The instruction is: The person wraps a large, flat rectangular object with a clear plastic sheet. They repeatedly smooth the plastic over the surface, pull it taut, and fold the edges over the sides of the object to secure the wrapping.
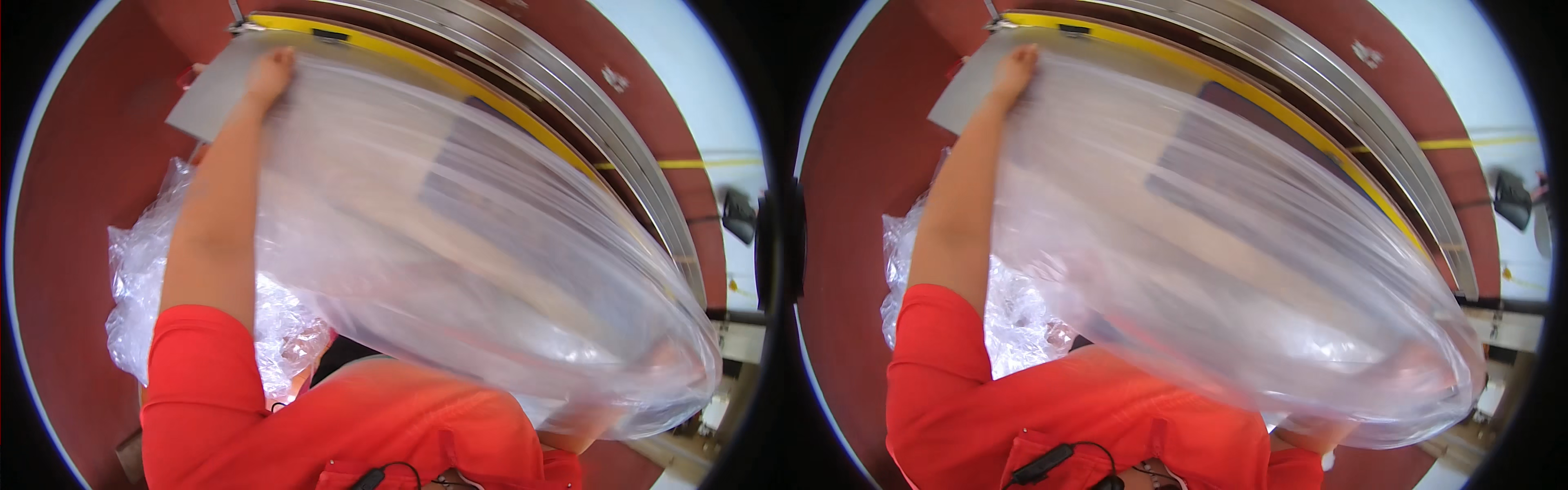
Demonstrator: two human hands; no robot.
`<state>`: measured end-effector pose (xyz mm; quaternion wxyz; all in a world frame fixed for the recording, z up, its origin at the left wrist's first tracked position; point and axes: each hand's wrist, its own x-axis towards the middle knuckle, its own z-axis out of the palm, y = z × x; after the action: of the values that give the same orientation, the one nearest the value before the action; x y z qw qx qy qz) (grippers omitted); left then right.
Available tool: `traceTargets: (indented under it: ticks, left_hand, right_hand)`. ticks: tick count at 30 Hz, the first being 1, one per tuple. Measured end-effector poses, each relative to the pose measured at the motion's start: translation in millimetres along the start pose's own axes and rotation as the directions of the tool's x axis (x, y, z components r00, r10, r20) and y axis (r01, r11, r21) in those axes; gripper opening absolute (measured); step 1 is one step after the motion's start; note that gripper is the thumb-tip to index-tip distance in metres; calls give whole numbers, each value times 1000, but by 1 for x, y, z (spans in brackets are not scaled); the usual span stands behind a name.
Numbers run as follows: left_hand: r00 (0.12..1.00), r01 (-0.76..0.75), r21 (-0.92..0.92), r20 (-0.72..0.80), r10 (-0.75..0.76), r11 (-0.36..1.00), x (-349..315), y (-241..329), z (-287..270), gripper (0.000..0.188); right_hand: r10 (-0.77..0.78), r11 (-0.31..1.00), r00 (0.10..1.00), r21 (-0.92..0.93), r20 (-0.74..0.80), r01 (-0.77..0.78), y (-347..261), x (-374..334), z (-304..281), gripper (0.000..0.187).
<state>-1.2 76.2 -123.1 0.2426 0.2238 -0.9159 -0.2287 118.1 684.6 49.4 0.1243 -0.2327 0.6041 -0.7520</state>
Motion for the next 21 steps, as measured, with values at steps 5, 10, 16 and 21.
traceTargets:
  ticks: [5,10,16,21]
  left_hand:
    - [994,-97,241,-31,107,966,-1,-5,-1,46]
    - [997,16,479,63,-53,878,12,-16,10,44]
    - [999,21,451,-39,-4,892,25,-48,9,42]
    - [1000,22,436,10,-30,900,26,-93,-5,40]
  right_hand:
    - [-97,989,479,-137,-872,-48,-105,-149,-161,18]
    - [-211,415,462,-507,-862,-756,-228,-225,-259,14]
    - [-341,-609,916,-792,211,-44,-141,-96,-161,43]
    - [-162,-38,726,-730,-669,-682,38,-216,-315,55]
